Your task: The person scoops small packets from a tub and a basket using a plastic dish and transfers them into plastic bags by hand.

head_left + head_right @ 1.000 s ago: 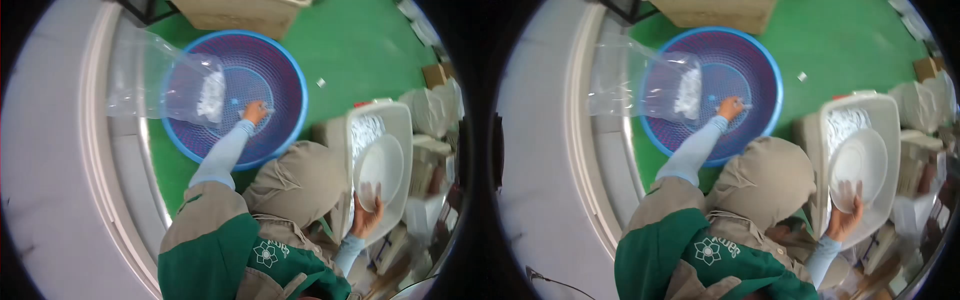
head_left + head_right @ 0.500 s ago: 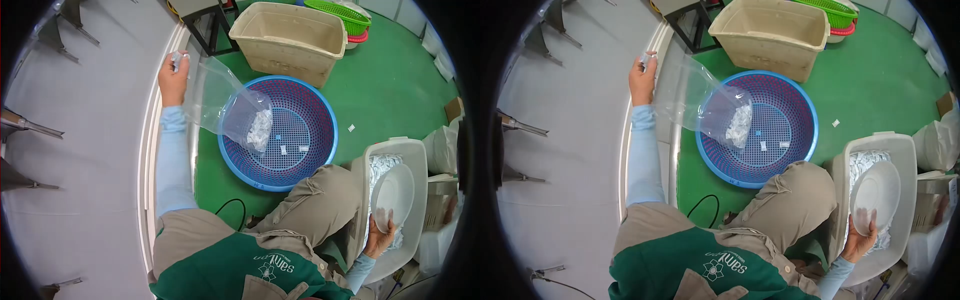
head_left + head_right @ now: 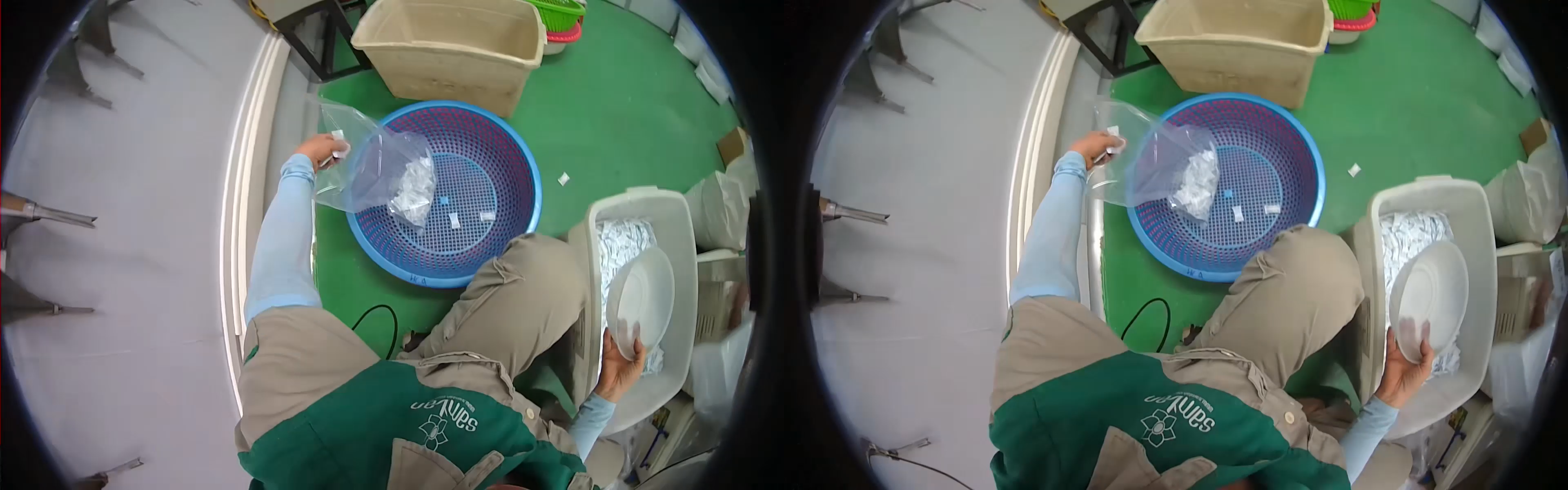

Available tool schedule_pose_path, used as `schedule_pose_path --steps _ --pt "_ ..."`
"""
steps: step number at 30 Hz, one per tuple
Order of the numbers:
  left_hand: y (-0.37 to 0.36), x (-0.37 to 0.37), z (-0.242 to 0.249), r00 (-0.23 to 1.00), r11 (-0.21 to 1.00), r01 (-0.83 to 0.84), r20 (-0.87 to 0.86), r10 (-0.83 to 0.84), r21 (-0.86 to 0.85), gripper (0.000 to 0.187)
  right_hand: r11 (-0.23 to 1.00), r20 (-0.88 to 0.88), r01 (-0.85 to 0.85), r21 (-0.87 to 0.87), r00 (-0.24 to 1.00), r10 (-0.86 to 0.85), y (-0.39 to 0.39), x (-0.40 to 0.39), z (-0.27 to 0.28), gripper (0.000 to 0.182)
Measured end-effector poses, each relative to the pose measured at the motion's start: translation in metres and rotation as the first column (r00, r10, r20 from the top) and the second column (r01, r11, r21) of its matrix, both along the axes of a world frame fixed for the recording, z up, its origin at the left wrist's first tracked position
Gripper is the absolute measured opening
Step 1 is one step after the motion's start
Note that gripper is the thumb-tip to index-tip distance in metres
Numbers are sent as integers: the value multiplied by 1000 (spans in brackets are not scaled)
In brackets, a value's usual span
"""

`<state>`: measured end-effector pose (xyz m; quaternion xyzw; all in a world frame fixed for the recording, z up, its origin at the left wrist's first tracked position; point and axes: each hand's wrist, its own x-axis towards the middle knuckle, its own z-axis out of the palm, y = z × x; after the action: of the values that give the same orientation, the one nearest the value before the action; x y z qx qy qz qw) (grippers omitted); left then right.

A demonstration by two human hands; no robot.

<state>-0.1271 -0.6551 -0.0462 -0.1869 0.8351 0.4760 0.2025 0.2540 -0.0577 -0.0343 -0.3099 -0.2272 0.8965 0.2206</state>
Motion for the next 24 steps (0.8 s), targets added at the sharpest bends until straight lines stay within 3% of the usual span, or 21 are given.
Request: schedule_pose_path --steps 2,3,5,6,7,8,10,11,13,15,16,17,18,19,20,21,24 --pt "-24 -24 -20 997 985 24 -64 -35 -169 32 1000 10 -16 4 1000 16 -2 -11 -1 54" --pt "-29 -35 -47 975 905 196 -23 -220 -377 47 998 39 3 59 999 -5 -8 -2 7 54" --pt "20 -10 -24 877 697 370 -16 -480 -615 61 1000 62 -15 -1 998 15 0 5 0 53" --pt "-7 -40 -48 819 672 492 33 -572 -553 65 999 62 -22 24 998 20 0 -3 1 53" --pt "-31 -55 -59 786 580 421 -39 -617 -697 60 998 62 -29 49 998 26 -5 -9 4 52" --pt "-14 -42 -12 863 487 306 22 -505 -818 52 998 50 -41 43 998 39 -4 -9 5 51" --pt "-21 -30 39 815 562 -108 -396 -422 -820 38 998 48 -37 54 998 35 -4 -15 0 51" --pt "-4 -7 62 575 597 -406 -701 -422 -692 32 998 34 -33 61 999 31 -4 -17 -1 51" --pt "57 39 95 300 740 -585 -936 -183 -332 28 997 49 -35 74 998 32 -4 -17 1 52" --pt "103 49 64 356 939 -258 -926 -125 -225 26 998 48 -12 62 999 9 -2 -21 0 52" --pt "136 54 34 427 969 10 -876 -226 -245 24 997 16 -32 67 999 31 1 -21 -2 53" --pt "156 42 -21 823 989 106 -549 -144 -102 24 997 24 -32 75 999 31 1 -21 -1 53" --pt "170 31 -126 678 938 346 -684 -271 -29 29 996 31 -32 83 999 30 1 -21 0 54" --pt "190 41 -171 755 893 400 -477 -450 -208 32 996 26 -36 84 999 34 3 -21 1 54" --pt "201 48 -217 852 895 356 -300 -429 -268 36 996 33 -28 85 999 25 2 -20 3 54" --pt "209 59 -249 869 875 280 -283 -405 -394 38 996 50 -15 91 999 11 0 -15 7 53" --pt "234 85 -267 930 775 31 -267 -254 -631 47 985 92 17 174 995 -34 -1 -7 12 54"
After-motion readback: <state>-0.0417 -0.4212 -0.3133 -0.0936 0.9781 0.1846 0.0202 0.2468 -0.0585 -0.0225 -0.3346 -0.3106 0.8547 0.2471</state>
